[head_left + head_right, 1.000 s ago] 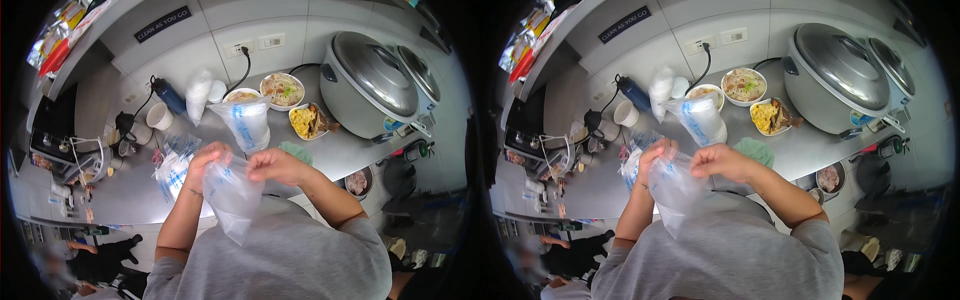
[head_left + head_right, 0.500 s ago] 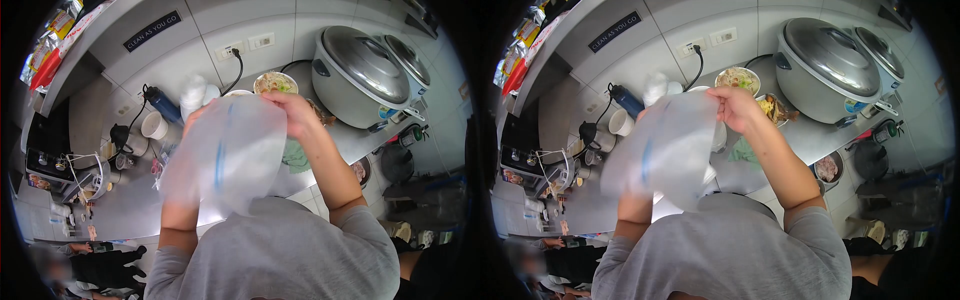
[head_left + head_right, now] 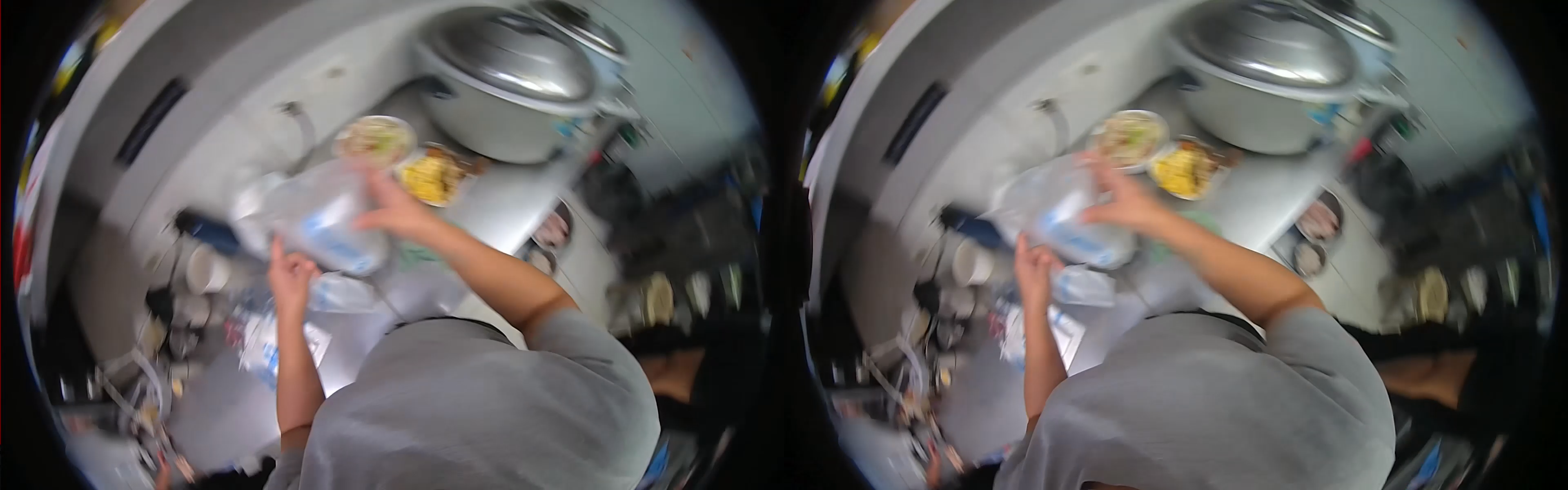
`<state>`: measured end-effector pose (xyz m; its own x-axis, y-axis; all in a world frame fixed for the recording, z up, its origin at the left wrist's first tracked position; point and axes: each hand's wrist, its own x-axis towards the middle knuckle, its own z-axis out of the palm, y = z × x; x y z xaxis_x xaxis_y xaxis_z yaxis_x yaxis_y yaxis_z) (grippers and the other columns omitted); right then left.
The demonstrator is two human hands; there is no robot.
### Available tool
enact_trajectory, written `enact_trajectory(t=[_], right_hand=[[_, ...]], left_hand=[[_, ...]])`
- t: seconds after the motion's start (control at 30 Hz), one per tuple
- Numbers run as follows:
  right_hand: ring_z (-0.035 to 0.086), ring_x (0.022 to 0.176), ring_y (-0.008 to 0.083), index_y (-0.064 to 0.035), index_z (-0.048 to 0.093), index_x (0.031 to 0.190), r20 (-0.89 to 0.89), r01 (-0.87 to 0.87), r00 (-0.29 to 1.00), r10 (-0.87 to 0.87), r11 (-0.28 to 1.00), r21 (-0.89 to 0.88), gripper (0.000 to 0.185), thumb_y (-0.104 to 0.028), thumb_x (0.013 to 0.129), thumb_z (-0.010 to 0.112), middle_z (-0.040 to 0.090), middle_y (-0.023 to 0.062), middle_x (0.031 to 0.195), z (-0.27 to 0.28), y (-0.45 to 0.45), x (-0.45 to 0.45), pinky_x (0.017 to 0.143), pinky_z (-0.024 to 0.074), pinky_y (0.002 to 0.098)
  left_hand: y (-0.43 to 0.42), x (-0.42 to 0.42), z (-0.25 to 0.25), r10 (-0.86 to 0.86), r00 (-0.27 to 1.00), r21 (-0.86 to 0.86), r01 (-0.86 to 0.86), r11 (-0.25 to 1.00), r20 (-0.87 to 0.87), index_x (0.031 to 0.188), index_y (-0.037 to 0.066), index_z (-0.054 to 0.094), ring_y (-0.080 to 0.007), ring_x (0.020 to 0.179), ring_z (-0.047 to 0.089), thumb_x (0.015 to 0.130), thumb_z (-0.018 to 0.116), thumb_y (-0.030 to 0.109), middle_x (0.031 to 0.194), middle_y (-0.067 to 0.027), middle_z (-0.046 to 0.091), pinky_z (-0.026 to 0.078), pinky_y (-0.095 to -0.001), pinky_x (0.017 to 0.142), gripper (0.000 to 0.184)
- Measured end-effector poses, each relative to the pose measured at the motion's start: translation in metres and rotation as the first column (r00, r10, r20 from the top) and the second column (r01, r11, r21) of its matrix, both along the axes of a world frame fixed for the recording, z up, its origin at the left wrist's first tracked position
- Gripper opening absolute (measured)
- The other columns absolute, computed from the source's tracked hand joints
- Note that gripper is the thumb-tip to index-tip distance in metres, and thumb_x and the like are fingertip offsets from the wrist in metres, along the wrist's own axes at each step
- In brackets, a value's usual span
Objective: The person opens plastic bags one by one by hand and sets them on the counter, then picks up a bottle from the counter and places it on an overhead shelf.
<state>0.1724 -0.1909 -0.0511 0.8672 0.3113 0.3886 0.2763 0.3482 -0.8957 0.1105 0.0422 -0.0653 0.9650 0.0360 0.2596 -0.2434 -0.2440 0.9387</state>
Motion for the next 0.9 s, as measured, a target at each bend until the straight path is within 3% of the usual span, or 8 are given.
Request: enact_trajectory(t=[0.03,0.07,0.17,0.37,0.5,0.6,0.8,0.9], right_hand=[[0.048,0.114,0.0214,-0.0053,0.038,0.131,0.097,0.089,0.993,-0.06,0.94,-0.33,0.081,-0.025,0.065,0.081,0.051,0.0105,0.123,-0.001,0.007,-0.002,0.098,0.0375,0.0344],[0.053,0.106,0.021,-0.0046,0.041,0.128,-0.181,-0.195,0.975,0.129,0.887,-0.419,0.082,-0.026,0.061,0.083,0.057,0.0114,0.114,0.003,0.01,-0.009,0.093,0.0418,0.0349],[0.057,0.104,0.027,-0.0039,0.039,0.13,0.148,0.144,0.985,-0.091,0.906,-0.398,0.09,-0.03,0.057,0.084,0.059,0.0164,0.111,-0.072,0.013,-0.004,0.089,0.0442,0.0354],[0.044,0.12,0.0328,0.0009,0.032,0.134,0.061,0.188,0.981,-0.185,0.819,-0.541,0.097,-0.035,0.059,0.082,0.045,0.0228,0.129,-0.07,-0.009,-0.023,0.099,0.0371,0.0358],[0.05,0.105,0.0212,-0.0065,0.05,0.117,-0.294,0.156,0.902,-0.317,0.873,-0.462,0.058,-0.027,0.071,0.078,0.053,0.0105,0.116,-0.052,-0.042,-0.089,0.094,0.0397,0.0355],[0.056,0.096,0.0207,-0.0055,0.053,0.109,0.222,0.166,0.974,-0.052,0.83,-0.532,0.05,-0.022,0.069,0.078,0.057,0.0088,0.105,0.005,-0.03,-0.117,0.084,0.0448,0.0335],[0.057,0.071,0.0088,-0.0025,0.061,0.077,-0.169,-0.194,0.978,0.12,0.817,-0.542,0.014,-0.005,0.072,0.073,0.062,0.0019,0.075,0.019,-0.01,-0.107,0.067,0.0459,0.0231],[0.056,0.072,0.0087,-0.0013,0.06,0.079,-0.148,-0.154,0.984,0.102,0.9,-0.408,0.012,-0.002,0.073,0.071,0.062,0.0016,0.076,0.0,-0.006,-0.101,0.068,0.0454,0.0229]], left_hand=[[-0.018,0.001,0.001,-0.016,0.998,0.006,0.017,1.0,-0.065,0.111,-0.003,0.053,-0.0083,0.059,0.055,0.082,0.068,0.026,0.073,-0.0066,0.061,0.044,-0.0246,0.053,0.044],[-0.02,0.008,-0.021,-0.003,0.987,0.143,0.026,0.989,-0.159,0.105,-0.004,0.055,-0.009,0.059,0.054,0.082,0.067,0.026,0.072,-0.0067,0.061,0.044,-0.0248,0.053,0.039],[-0.027,0.015,-0.097,0.053,0.986,0.202,-0.02,0.979,-0.159,0.096,-0.004,0.057,-0.0118,0.058,0.053,0.086,0.063,0.027,0.07,-0.006,0.058,0.042,-0.0259,0.053,0.034],[-0.038,0.005,-0.076,0.057,0.989,0.206,-0.029,0.978,-0.134,0.11,-0.004,0.053,-0.0115,0.064,0.056,0.088,0.058,0.019,0.07,-0.006,0.06,0.045,-0.0238,0.061,0.032],[-0.032,-0.053,-0.032,0.089,0.996,-0.097,-0.089,0.991,-0.013,0.115,-0.002,0.052,-0.0124,0.073,0.06,0.082,0.063,0.007,0.086,-0.0099,0.064,0.048,-0.0255,0.071,0.035],[-0.055,-0.089,-0.02,-0.106,0.994,-0.32,0.108,0.941,0.023,0.111,-0.002,0.058,-0.0109,0.075,0.06,0.079,0.066,0.006,0.086,-0.0072,0.065,0.048,-0.0257,0.073,0.034],[-0.067,-0.101,0.031,-0.013,1.0,-0.33,0.006,0.944,-0.019,0.116,0.004,0.055,-0.0079,0.079,0.058,0.083,0.067,0.015,0.084,-0.0019,0.063,0.046,-0.0246,0.074,0.037],[-0.059,-0.112,0.044,0.051,0.998,-0.074,-0.049,0.996,0.029,0.11,0.005,0.06,-0.0062,0.077,0.056,0.078,0.072,0.018,0.084,-0.0014,0.063,0.045,-0.0236,0.071,0.036]])
